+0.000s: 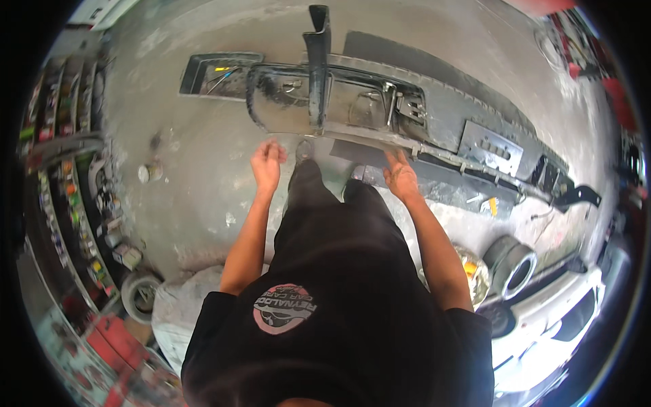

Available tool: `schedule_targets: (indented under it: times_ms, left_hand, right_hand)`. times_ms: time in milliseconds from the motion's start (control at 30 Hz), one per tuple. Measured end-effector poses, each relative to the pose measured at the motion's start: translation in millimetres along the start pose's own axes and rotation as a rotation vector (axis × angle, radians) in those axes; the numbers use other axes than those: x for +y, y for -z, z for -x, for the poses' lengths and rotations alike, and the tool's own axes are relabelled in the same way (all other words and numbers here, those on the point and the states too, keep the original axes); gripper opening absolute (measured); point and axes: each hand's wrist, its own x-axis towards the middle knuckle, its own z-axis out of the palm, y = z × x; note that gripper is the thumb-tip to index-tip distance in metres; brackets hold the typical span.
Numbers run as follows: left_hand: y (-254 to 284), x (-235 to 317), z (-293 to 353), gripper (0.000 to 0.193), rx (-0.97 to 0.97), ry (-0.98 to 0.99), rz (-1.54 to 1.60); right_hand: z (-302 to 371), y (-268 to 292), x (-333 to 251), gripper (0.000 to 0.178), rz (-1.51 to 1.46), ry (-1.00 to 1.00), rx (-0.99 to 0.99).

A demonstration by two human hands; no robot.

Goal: The person handles and repositions a large black vehicle bumper on a work surface, turning it over to work on different sections and fitting plastic panels and components into the structure by hand.

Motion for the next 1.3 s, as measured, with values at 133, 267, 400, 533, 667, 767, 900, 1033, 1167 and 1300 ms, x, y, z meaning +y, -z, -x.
schedule_targets:
  times_ms: [133,267,400,533,667,767,900,1033,1167,1300]
  left_hand:
    - [-23.8,22.7,-80.5,0.027,-0.088,-0.028,0.01]
    - [-31.0,26.2,-149.8,0.032,-0.278,-0.169,-0.513]
    - [-34.4,16.0,-188.6,0.036,-0.573,-0.154,-0.981]
    - [-35.7,-6.2,-216.0,0.025,-0.613,-0.164,-0.934]
    - [-42.3,-24.2,-226.7,0.021,-0.587,-0.22,-0.834]
    - [-53.1,-33.1,-227.2,0.023,-0.644,-0.292,-0.789]
    - [-54.7,-31.1,-232.0,0.027,-0.776,-0.337,-0.843]
    - [-20.9,-69.6,-264.5,0.032,-0.71,-0.186,-0.783]
    - [-37.8,-14.8,-207.4,0.029,-0.676,-0.351,-0.713]
    - [-21.3,19.2,-149.5,0.025,-0.611,-0.603,-0.756]
  right_hand:
    - [12.5,-18.4,-0.6,0.058,-0.067,-0.088,0.05]
    - [39.9,-46.3,-11.3,0.05,-0.26,-0.294,0.104]
    - [77.3,-86.6,-29.1,0.044,-0.465,-0.369,0.083]
    - [106.2,-110.1,-55.6,0.041,-0.566,-0.569,0.096]
    - [129.4,-129.5,-61.9,0.047,-0.606,-0.684,0.132]
    - [143.0,-136.2,-64.8,0.046,-0.667,-0.798,0.18]
    - [153.1,-153.4,-69.4,0.045,-0.617,-0.815,0.205]
    - [131.5,-137.8,-82.0,0.045,-0.593,-0.774,0.204]
    - [158.1,-136.3,-70.9,0.045,-0.615,-0.819,0.29]
    - [173.7,-136.7,-41.6,0.043,-0.631,-0.79,0.354]
